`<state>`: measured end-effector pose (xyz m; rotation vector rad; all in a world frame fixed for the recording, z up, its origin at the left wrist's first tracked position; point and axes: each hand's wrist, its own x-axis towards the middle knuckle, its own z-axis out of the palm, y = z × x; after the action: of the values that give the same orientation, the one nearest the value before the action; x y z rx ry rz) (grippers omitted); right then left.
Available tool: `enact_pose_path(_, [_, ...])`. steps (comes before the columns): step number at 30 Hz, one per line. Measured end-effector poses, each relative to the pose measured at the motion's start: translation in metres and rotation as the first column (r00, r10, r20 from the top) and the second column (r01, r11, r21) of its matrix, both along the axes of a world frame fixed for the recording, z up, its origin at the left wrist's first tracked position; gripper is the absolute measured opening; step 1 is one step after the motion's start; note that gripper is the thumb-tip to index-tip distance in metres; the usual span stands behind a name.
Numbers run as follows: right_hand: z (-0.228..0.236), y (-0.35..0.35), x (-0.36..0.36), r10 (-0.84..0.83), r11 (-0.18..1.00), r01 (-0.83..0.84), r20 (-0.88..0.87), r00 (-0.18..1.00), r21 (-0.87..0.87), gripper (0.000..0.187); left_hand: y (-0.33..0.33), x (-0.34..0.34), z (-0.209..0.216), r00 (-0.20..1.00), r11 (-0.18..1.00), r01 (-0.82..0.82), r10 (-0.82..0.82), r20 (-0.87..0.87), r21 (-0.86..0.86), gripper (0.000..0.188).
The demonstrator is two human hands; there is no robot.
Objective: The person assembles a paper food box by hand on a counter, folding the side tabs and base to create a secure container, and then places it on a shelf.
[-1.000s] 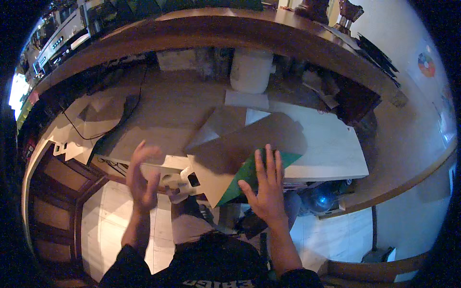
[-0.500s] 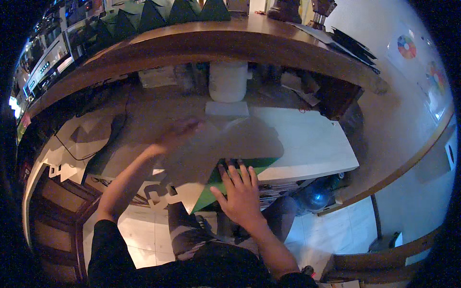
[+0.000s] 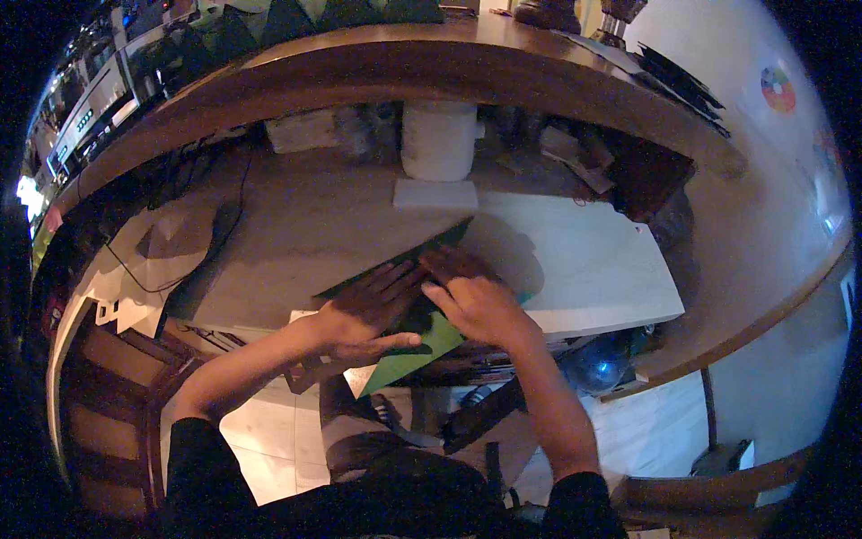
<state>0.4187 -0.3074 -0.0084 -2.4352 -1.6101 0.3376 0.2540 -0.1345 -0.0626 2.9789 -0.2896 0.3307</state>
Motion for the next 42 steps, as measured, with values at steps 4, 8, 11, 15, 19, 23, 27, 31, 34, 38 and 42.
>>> enact_pose_path(4, [-0.058,-0.004,0.056,0.084,0.944,-0.139,0.188,0.979,0.3,0.058,-0.005,0.005,0.006,0.999,1.0,0.018,-0.017,-0.029,0.008,0.095])
enact_pose_path(8, [-0.055,0.005,0.061,-0.002,0.962,-0.072,0.269,0.963,0.264,0.06,-0.006,0.004,0.008,0.998,1.0,0.012,-0.011,-0.065,0.016,0.095])
enact_pose_path(11, [-0.056,0.011,0.051,0.009,0.961,-0.074,0.238,0.971,0.265,0.061,-0.005,0.0,0.011,0.997,1.0,0.014,-0.012,-0.076,0.02,0.096])
enact_pose_path(15, [-0.058,0.01,0.059,-0.089,0.965,0.019,0.258,0.962,0.262,0.06,-0.005,0.002,0.015,0.994,0.996,0.018,-0.009,-0.113,0.083,0.096])
enact_pose_path(19, [-0.071,0.008,0.06,-0.172,0.933,0.06,0.292,0.941,0.355,0.056,-0.005,0.005,0.02,0.988,0.994,0.028,-0.011,-0.151,0.108,0.096])
enact_pose_path(23, [-0.071,0.008,0.055,-0.169,0.927,0.059,0.273,0.947,0.371,0.057,0.004,0.017,0.04,0.944,0.997,-0.01,-0.016,-0.33,-0.078,0.094])
enact_pose_path(27, [-0.071,0.008,0.057,-0.147,0.93,0.031,0.294,0.945,0.367,0.058,0.021,0.054,0.04,0.911,0.979,-0.059,-0.028,-0.411,-0.197,0.086])
enact_pose_path(31, [-0.069,0.009,0.057,-0.155,0.934,0.053,0.268,0.951,0.352,0.058,0.034,0.1,0.028,0.942,0.993,0.003,-0.042,-0.332,-0.117,0.075])
enact_pose_path(34, [-0.062,0.01,0.055,-0.166,0.939,0.084,0.225,0.96,0.335,0.062,0.046,0.117,0.011,0.967,0.995,0.074,-0.088,-0.241,-0.065,0.068])
enact_pose_path(38, [-0.059,0.006,0.052,-0.215,0.917,0.156,0.126,0.968,0.368,0.069,0.04,0.116,-0.001,0.992,0.998,0.056,-0.057,-0.113,-0.012,0.064])
enact_pose_path(42, [-0.062,0.004,0.051,-0.214,0.911,0.136,0.165,0.963,0.389,0.07,0.04,0.114,-0.011,0.997,0.994,0.059,-0.063,0.044,0.092,0.065])
